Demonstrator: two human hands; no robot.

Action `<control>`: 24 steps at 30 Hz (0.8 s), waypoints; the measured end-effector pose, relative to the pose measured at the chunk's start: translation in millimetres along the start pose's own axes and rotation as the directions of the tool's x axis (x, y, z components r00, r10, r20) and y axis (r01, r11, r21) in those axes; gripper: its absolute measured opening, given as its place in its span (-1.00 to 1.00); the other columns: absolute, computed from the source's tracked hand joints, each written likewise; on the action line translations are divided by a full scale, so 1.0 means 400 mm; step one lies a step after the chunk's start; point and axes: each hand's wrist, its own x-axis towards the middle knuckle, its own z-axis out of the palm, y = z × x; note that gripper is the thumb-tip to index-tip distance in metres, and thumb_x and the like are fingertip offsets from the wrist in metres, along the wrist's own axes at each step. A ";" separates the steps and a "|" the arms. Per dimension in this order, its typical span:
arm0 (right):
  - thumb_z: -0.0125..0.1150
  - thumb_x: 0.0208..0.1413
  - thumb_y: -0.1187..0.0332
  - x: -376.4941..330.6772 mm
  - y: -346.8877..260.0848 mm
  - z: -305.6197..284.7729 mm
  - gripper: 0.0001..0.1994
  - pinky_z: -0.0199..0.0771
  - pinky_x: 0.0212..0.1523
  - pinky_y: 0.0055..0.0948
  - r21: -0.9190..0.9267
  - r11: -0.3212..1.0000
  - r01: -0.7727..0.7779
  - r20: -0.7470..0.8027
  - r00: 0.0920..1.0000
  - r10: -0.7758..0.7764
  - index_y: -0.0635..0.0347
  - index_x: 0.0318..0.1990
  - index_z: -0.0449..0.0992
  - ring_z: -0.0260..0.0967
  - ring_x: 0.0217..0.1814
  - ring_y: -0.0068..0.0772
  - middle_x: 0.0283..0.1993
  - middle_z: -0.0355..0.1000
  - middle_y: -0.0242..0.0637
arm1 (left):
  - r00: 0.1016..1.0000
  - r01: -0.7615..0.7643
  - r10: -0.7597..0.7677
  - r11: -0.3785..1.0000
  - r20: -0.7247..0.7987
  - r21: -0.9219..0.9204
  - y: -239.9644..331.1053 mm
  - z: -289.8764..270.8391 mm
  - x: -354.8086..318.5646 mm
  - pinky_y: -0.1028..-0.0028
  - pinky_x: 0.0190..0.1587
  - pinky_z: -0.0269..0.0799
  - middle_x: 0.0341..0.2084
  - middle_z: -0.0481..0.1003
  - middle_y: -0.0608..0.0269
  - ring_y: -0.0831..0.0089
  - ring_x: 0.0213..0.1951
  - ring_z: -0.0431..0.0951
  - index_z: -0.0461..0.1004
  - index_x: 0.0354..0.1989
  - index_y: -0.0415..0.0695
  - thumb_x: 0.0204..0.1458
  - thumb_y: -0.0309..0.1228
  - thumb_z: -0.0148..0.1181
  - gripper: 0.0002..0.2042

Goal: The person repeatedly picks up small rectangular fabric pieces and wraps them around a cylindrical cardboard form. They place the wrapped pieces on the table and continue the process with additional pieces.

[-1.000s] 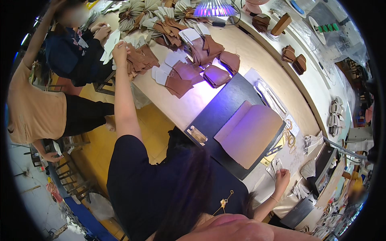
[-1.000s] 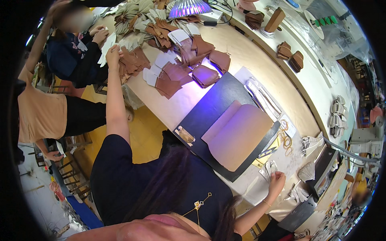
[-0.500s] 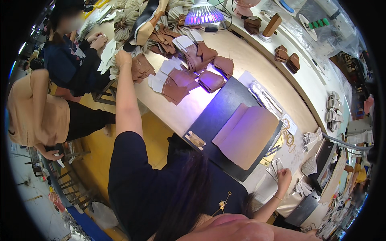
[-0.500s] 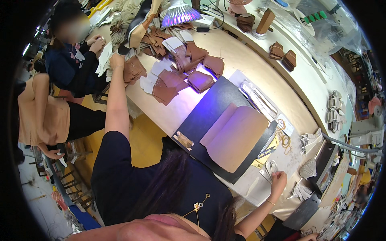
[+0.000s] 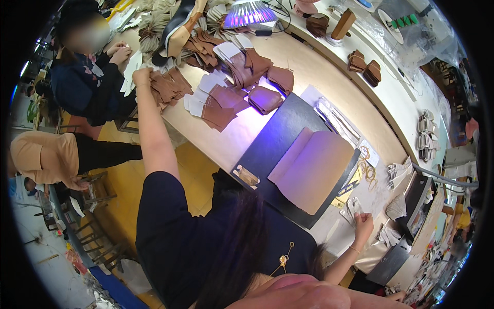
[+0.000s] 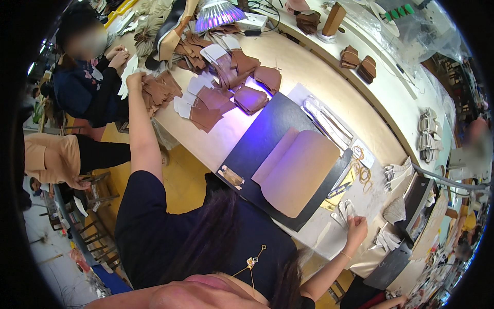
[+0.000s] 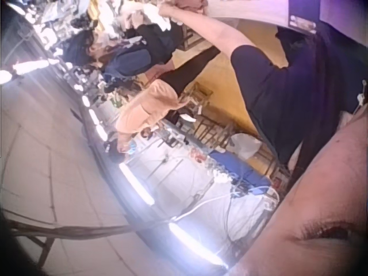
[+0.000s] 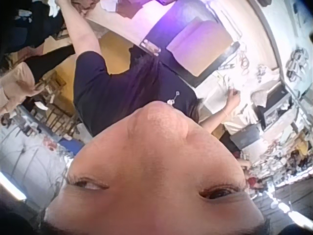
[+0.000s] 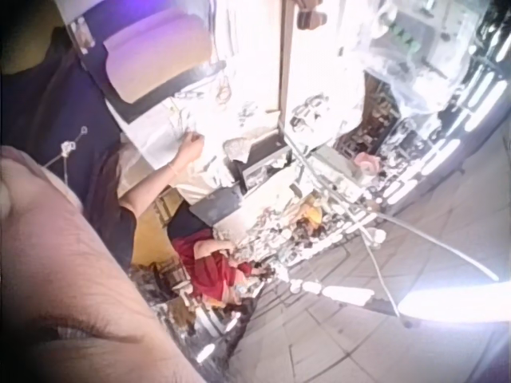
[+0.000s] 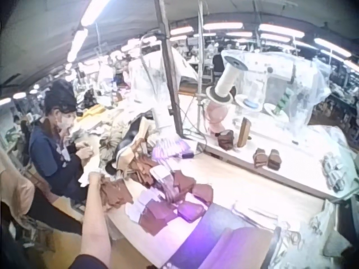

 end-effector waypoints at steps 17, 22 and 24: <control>0.37 -0.17 0.20 0.000 -0.005 -0.013 -0.74 0.28 -0.22 -0.32 0.090 0.994 -0.057 0.050 0.997 0.052 0.18 -0.49 0.48 0.40 -0.41 -0.29 -0.51 0.44 -0.28 | 0.877 0.201 0.245 0.594 0.413 -0.779 -0.073 -0.083 -0.131 0.38 0.05 0.34 -0.19 0.49 0.05 0.30 -0.08 0.47 0.42 -0.13 -0.33 0.02 -0.54 0.17 -0.76; 0.37 -0.17 0.21 -0.001 -0.014 -0.017 -0.76 0.26 -0.19 -0.34 0.129 0.988 -0.089 0.083 0.993 0.079 0.17 -0.47 0.49 0.41 -0.40 -0.34 -0.51 0.46 -0.31 | 0.766 0.031 0.481 0.635 0.427 -0.772 0.133 -0.125 -0.384 0.38 0.04 0.34 -0.23 0.47 0.09 0.32 -0.15 0.47 0.36 -0.05 -0.35 0.06 -0.49 0.14 -0.70; 0.37 -0.16 0.23 -0.002 -0.014 -0.016 -0.77 0.28 -0.21 -0.36 0.125 0.989 -0.072 0.087 0.994 0.061 0.17 -0.46 0.49 0.42 -0.41 -0.34 -0.51 0.46 -0.31 | 0.684 -0.049 0.597 0.612 0.420 -0.789 0.213 -0.121 -0.500 0.40 0.02 0.34 -0.26 0.46 0.14 0.34 -0.19 0.46 0.35 -0.04 -0.34 0.08 -0.46 0.13 -0.70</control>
